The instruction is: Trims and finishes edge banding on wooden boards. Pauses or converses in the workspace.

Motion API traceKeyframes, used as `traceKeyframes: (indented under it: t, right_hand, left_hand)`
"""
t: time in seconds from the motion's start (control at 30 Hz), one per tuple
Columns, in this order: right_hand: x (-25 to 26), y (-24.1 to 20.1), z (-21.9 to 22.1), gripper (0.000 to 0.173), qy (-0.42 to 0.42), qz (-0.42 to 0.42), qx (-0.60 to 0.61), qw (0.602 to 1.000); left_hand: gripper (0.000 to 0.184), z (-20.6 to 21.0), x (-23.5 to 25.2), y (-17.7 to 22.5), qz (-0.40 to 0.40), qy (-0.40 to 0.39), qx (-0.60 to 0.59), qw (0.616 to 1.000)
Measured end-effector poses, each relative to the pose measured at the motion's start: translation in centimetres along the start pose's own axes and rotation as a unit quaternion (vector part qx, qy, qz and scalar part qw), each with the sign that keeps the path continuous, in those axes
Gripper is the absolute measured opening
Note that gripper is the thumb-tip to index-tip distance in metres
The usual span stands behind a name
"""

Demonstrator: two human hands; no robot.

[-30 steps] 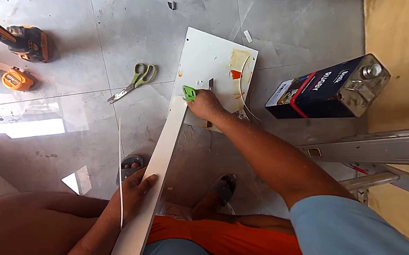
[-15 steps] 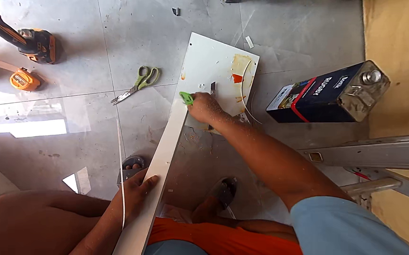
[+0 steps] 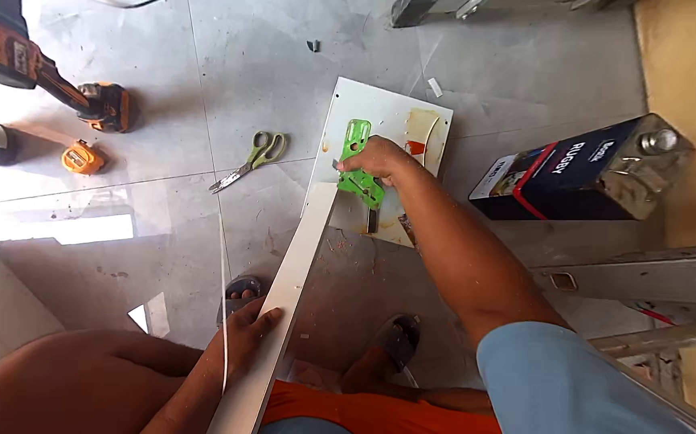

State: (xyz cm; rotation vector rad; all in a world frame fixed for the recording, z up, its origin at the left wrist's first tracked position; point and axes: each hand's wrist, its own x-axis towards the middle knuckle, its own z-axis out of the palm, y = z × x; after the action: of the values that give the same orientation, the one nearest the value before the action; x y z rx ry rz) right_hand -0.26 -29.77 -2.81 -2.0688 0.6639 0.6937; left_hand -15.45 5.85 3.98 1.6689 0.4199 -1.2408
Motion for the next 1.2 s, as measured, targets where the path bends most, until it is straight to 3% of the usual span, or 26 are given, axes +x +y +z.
traceKeyframes:
  t: [0.1, 0.17, 0.33, 0.57, 0.7, 0.83, 0.97, 1.0, 1.07, 1.13, 1.2]
  right_hand:
    - [-3.4, 0.5, 2.1, 0.043, -0.115, -0.02, 0.027, 0.993]
    - [-2.4, 1.7, 2.7, 0.041, -0.141, -0.014, 0.03, 0.989]
    - [1.1, 2.2, 0.9, 0.05, 0.022, 0.046, -0.057, 0.997]
    - [-4.1, 1.3, 2.1, 0.038, 0.074, 0.012, -0.129, 0.989]
    - [-5.8, 1.6, 3.7, 0.035, 0.056, -0.018, -0.129, 0.99]
    - [-12.6, 0.4, 7.3, 0.029, 0.019, -0.055, -0.115, 0.992]
    - [-22.3, 1.5, 11.1, 0.027, -0.094, -0.212, -0.033, 0.972]
    - [-22.6, 1.4, 10.8, 0.026, -0.105, -0.224, -0.025, 0.969]
    - [-20.1, 0.7, 8.9, 0.026, -0.098, -0.16, -0.056, 0.981]
    - [-15.6, 1.1, 7.3, 0.029, -0.046, -0.086, -0.094, 0.991]
    - [-13.1, 1.4, 6.9, 0.028, 0.009, -0.064, -0.101, 0.993]
  left_hand:
    - [0.026, 0.0, 0.2, -0.2, 0.0, -0.007, -0.013, 1.0]
    - [0.025, -0.2, 0.3, -0.3, 0.006, -0.01, -0.024, 1.0]
    - [0.025, -0.2, 0.2, -0.3, 0.006, -0.012, -0.029, 0.999]
    - [0.025, 0.3, 0.1, 0.0, 0.009, -0.011, -0.025, 1.0]
    - [0.028, 0.8, -0.1, 0.3, 0.008, 0.002, 0.014, 1.0]
    - [0.031, 1.2, -0.3, 0.2, 0.003, 0.016, 0.024, 1.0]
    - [0.029, 1.6, -0.6, 0.2, 0.01, 0.03, 0.043, 0.999]
    - [0.03, 1.7, -0.6, 0.3, 0.011, 0.034, 0.054, 0.998]
    - [0.032, 1.9, -0.5, 0.4, 0.011, 0.039, 0.069, 0.997]
    - [0.033, 2.1, -0.6, 0.3, 0.009, 0.043, 0.079, 0.996]
    - [0.033, 2.3, -0.5, 0.6, 0.008, 0.047, 0.086, 0.995]
